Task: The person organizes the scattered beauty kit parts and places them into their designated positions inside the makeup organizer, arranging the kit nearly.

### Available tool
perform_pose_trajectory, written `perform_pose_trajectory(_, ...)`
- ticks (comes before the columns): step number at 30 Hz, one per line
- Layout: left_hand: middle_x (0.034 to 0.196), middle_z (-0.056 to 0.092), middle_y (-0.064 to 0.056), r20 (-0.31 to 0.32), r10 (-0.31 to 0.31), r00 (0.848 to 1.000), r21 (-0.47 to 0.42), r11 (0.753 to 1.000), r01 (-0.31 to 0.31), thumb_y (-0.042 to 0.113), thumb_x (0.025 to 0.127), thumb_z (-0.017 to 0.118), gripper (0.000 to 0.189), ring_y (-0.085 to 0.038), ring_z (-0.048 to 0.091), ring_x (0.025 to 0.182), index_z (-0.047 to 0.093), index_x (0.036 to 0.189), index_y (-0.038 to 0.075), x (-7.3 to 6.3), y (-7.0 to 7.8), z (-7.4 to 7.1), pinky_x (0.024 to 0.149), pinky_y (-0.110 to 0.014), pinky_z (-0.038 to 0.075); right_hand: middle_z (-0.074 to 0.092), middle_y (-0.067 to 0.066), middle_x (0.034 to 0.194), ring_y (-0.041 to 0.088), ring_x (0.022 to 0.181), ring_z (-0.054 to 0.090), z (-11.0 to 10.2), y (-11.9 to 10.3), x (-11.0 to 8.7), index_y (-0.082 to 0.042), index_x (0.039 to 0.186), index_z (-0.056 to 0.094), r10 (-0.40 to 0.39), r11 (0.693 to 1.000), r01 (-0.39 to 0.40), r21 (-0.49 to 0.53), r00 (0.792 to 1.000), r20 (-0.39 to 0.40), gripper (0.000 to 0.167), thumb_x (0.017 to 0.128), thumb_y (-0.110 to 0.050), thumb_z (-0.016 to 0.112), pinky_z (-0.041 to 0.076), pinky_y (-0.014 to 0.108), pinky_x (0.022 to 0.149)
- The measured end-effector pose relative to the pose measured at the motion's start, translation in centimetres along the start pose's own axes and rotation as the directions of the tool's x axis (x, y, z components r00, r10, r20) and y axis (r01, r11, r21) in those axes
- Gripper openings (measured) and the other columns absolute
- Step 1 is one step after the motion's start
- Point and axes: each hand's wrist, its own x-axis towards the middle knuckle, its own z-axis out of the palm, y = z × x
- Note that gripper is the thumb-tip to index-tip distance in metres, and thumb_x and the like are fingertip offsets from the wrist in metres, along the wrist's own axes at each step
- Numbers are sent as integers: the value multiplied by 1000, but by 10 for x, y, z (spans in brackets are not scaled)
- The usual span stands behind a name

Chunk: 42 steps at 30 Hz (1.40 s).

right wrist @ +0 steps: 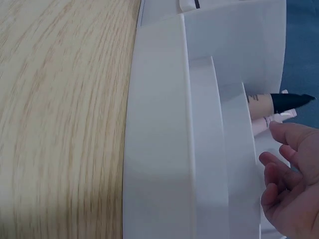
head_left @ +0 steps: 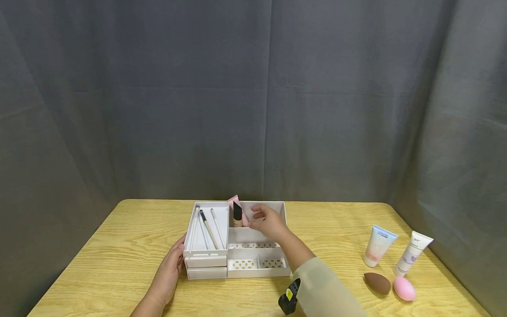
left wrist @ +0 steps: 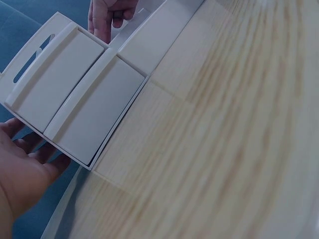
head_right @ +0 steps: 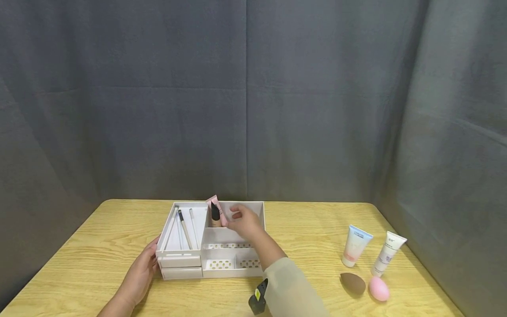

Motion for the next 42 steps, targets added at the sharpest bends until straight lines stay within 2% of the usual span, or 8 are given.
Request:
perform_pose_trajectory(3,161,23,-18,-2,-8,1000,4,1000,8,37,107,19,58,26,38,105,21,155,3,0,0,0,92,-3,33,68,16,113,27,100,62,-3,5,0,-4,123,62,5,1000,-5,23,1000,-11,40,85,-9,70,53,37,83)
perform_pose_trajectory(10,161,22,-18,4,-6,1000,8,1000,6,38,107,18,59,26,38,105,21,155,3,-1,0,-2,92,-2,33,69,11,111,21,92,58,-17,8,-5,-6,124,63,-4,1000,6,27,998,-66,39,87,-15,73,48,29,75)
perform_pose_trajectory(18,161,23,-19,12,-9,1000,21,1000,8,39,107,18,60,26,37,105,20,156,4,-1,-1,-3,92,-2,33,69,10,112,20,90,54,-41,12,-16,-7,125,63,-9,998,15,55,994,-112,40,87,-18,73,45,27,72)
perform_pose_trajectory(25,161,22,-19,9,-17,1000,23,1000,16,39,107,18,60,26,37,105,20,156,4,-1,0,-3,92,-3,33,68,14,116,19,87,49,-63,15,-30,-6,128,61,-17,998,24,59,993,-119,43,88,-19,72,43,27,69)
perform_pose_trajectory(38,162,21,-18,10,-6,1000,-9,1000,6,38,108,18,59,26,38,105,20,156,3,-1,0,-2,92,-2,33,64,19,125,22,94,52,-105,26,-55,-7,129,59,-10,1000,9,-4,984,-176,43,90,-22,71,46,28,72)
perform_pose_trajectory(41,162,20,-17,11,-8,1000,-9,1000,8,38,108,18,59,24,37,108,20,156,3,-1,0,-3,92,-2,33,63,19,127,23,97,52,-116,29,-61,-7,131,57,-13,999,7,-32,983,-184,45,91,-24,70,46,28,73)
perform_pose_trajectory(42,162,20,-18,12,-5,1000,-7,1000,5,38,108,18,60,20,38,114,20,156,3,-1,0,-3,92,-2,33,62,18,128,24,98,52,-120,30,-63,-7,131,57,-14,999,6,-42,982,-187,46,91,-25,69,46,28,73)
